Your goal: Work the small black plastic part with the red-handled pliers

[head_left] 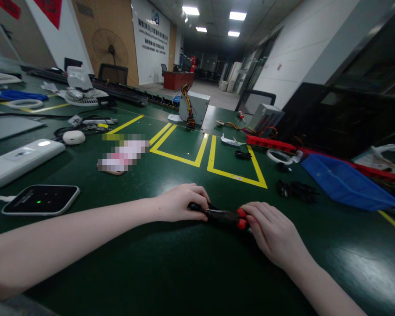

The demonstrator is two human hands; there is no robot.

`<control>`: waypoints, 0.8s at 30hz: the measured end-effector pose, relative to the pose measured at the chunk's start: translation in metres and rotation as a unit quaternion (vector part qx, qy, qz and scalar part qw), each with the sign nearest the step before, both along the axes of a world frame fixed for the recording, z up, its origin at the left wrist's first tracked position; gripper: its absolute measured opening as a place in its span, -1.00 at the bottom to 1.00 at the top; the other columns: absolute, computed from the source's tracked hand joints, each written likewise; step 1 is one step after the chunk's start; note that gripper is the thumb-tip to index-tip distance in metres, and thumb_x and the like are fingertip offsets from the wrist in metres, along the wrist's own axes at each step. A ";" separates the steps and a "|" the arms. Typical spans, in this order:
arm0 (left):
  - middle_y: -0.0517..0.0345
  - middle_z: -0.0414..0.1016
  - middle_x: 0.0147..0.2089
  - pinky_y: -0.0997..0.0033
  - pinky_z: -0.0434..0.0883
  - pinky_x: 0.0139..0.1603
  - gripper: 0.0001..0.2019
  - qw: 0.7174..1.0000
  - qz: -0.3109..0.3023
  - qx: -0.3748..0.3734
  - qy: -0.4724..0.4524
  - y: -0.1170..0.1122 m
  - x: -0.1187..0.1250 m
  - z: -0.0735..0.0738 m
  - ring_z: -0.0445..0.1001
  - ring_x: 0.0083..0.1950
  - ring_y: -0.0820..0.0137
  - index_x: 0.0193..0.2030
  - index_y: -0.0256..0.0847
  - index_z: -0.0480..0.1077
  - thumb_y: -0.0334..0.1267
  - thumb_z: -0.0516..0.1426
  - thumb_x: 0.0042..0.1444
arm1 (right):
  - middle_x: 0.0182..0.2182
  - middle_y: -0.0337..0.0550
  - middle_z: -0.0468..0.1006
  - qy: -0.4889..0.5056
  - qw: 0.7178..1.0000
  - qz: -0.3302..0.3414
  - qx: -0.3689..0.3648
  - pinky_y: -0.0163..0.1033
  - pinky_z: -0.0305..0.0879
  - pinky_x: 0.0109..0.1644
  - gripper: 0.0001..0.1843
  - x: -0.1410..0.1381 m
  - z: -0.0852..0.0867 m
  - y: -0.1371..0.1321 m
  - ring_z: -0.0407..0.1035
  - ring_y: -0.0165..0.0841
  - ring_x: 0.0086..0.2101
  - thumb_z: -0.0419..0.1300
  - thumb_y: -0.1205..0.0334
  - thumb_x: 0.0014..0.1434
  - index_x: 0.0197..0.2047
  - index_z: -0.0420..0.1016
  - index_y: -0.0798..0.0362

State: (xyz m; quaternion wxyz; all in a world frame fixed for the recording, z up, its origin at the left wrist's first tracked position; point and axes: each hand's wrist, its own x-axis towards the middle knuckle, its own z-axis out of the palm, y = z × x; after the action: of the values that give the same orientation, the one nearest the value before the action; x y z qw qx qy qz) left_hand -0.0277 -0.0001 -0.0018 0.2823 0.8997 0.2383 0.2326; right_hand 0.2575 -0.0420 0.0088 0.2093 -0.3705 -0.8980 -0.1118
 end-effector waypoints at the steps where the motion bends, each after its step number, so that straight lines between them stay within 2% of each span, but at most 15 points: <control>1: 0.05 0.48 -0.01 0.25 0.37 0.03 -0.90 1.000 0.000 0.000 0.000 0.000 0.000 0.000 0.45 0.01 0.29 -0.20 -0.23 0.51 -0.27 0.25 0.19 | -0.21 -0.01 0.59 0.000 1.000 0.000 -0.001 -0.19 0.41 -0.22 -0.73 0.000 0.000 0.000 0.46 -0.29 -0.25 -0.04 0.26 0.34 -0.09 0.47 0.11; 7: 0.04 0.48 -0.01 0.25 0.37 0.03 -0.91 1.000 -0.002 0.006 -0.003 -0.001 0.000 0.001 0.46 0.01 0.28 -0.20 -0.22 0.51 -0.29 0.26 0.18 | -0.23 -0.03 0.59 0.005 1.000 0.002 -0.019 -0.20 0.41 -0.25 -0.73 0.002 0.000 0.001 0.47 -0.30 -0.27 -0.02 0.22 0.34 -0.11 0.49 0.09; 16: 0.03 0.47 0.05 0.26 0.36 0.02 -0.92 0.998 -0.016 0.061 0.010 -0.001 -0.001 -0.002 0.46 0.05 0.26 -0.20 -0.23 0.48 -0.30 0.24 0.20 | -0.26 -0.02 0.59 -0.015 1.000 0.005 -0.021 -0.21 0.37 -0.31 -0.70 -0.004 0.004 -0.001 0.46 -0.29 -0.31 0.01 0.10 0.34 -0.12 0.48 0.09; 24: 0.06 0.50 0.03 0.26 0.37 0.00 -0.91 0.997 -0.008 0.077 0.015 -0.001 0.001 -0.004 0.45 0.02 0.28 -0.17 -0.21 0.50 -0.30 0.25 0.19 | -0.23 -0.02 0.60 -0.006 1.000 0.005 -0.012 -0.19 0.40 -0.24 -0.70 0.000 0.003 0.001 0.47 -0.28 -0.27 -0.05 0.22 0.34 -0.11 0.49 0.09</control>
State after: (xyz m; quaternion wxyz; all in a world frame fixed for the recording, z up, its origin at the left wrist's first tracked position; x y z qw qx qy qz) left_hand -0.0271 -0.0008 -0.0058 0.2103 0.9239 0.2170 0.2349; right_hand 0.2571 -0.0406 0.0120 0.2001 -0.3681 -0.9022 -0.1021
